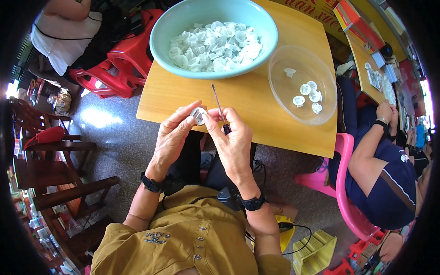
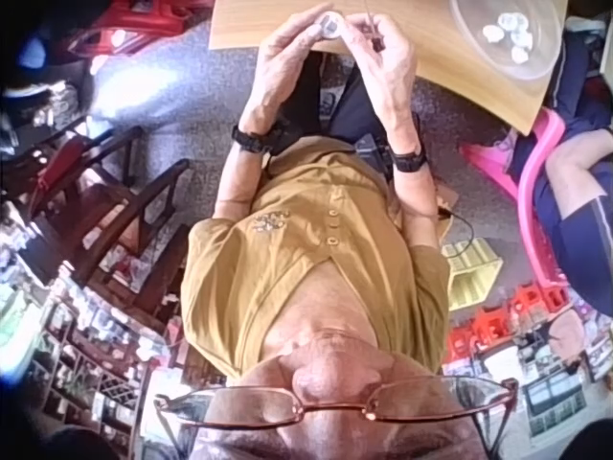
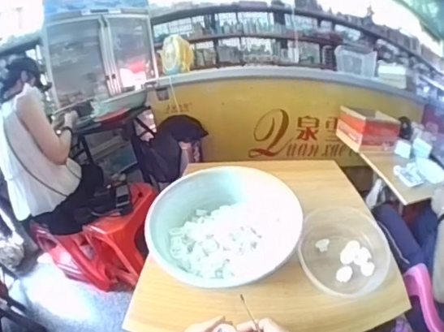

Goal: The person is assembling small white plastic components using a small tool to push or adjust parts.

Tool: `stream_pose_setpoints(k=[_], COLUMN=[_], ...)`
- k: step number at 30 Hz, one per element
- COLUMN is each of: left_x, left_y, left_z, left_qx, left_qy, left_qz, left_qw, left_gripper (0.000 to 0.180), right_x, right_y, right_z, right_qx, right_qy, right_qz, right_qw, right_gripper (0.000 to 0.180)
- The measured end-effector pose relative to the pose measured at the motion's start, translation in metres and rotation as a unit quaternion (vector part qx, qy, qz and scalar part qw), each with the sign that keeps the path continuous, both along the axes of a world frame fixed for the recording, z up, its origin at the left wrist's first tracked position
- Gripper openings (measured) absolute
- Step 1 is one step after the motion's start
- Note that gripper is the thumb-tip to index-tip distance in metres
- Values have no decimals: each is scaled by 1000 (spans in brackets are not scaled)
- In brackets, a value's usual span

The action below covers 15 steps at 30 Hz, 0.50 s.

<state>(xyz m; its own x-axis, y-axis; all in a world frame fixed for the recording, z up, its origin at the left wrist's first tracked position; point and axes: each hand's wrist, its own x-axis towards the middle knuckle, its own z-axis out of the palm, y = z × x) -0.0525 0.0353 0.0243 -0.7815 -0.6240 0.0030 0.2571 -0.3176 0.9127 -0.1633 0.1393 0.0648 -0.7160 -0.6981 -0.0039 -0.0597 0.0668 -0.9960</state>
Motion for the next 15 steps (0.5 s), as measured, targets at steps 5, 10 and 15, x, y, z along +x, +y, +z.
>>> stream_pose_setpoints(k=[5, 10, 15], left_x=[-5, -9, -5], left_y=[4, 4, -15], left_z=[1, -7, -10], left_qx=[91, 63, -22], left_qy=[20, -10, -68], left_qz=[0, 30, 46], left_qw=[996, 997, 996], left_gripper=[36, 33, 32], right_x=[4, 1, 3], right_y=[-6, -10, -5], right_z=[-13, -31, -26], right_qx=[-45, -55, 24], right_qy=[-11, -6, 73], right_qz=[-4, -18, -30], right_qw=[999, 998, 997], right_gripper=[17, 18, 16])
